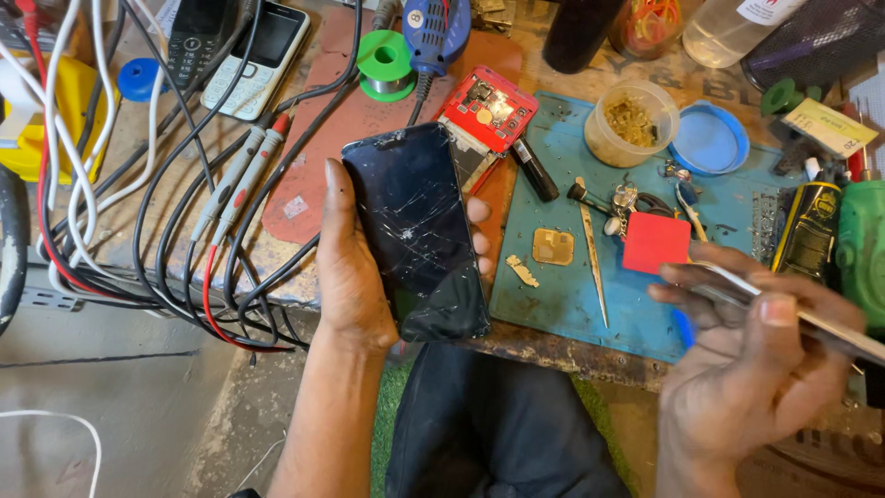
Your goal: The person removes a battery from a red smartphone and places it on the workbench. They then pry open a black smartphone with a cracked screen using a metal tool, separate the back cover, and use a screwdriver to remove screws from the internal frame.
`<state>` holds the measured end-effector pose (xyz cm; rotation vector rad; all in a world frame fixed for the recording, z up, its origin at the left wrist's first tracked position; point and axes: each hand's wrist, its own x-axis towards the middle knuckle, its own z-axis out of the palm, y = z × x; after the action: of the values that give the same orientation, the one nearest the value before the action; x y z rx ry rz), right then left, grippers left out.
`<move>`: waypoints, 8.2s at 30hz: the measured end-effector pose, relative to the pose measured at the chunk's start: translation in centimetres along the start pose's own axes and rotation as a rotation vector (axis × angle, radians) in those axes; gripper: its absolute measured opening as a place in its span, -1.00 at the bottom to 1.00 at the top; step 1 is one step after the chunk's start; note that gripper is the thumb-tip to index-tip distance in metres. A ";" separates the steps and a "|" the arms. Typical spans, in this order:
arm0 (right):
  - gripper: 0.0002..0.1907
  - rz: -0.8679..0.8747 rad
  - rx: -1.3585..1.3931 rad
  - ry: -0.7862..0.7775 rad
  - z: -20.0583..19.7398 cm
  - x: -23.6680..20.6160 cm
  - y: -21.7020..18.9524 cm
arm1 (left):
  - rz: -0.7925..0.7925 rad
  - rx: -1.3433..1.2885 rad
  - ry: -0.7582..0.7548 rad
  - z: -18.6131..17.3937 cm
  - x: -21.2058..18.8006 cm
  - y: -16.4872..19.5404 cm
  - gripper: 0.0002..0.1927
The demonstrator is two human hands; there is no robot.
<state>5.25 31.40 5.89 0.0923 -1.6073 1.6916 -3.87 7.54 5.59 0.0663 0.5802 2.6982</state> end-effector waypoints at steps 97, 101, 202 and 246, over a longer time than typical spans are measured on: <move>-0.27 0.220 -1.351 -0.745 2.8 3.6 -1.3 | 0.067 -0.008 -0.135 -4.0 -1.4 -0.2 -0.02; -0.15 0.307 -1.399 -0.741 3.3 4.0 -1.0 | 0.037 0.014 -0.128 -4.5 -1.8 0.0 0.00; -0.73 0.117 -0.575 -0.209 10.4 -1.8 -4.1 | -0.087 0.356 -0.205 -3.2 -2.8 0.5 0.14; -0.63 0.132 0.007 -0.372 8.8 0.9 -4.6 | 1.159 1.685 -0.032 4.6 -4.4 2.1 -0.56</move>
<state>3.29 23.69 11.86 0.3275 -1.9134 1.8615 0.02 5.88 10.78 1.0931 3.2549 1.8907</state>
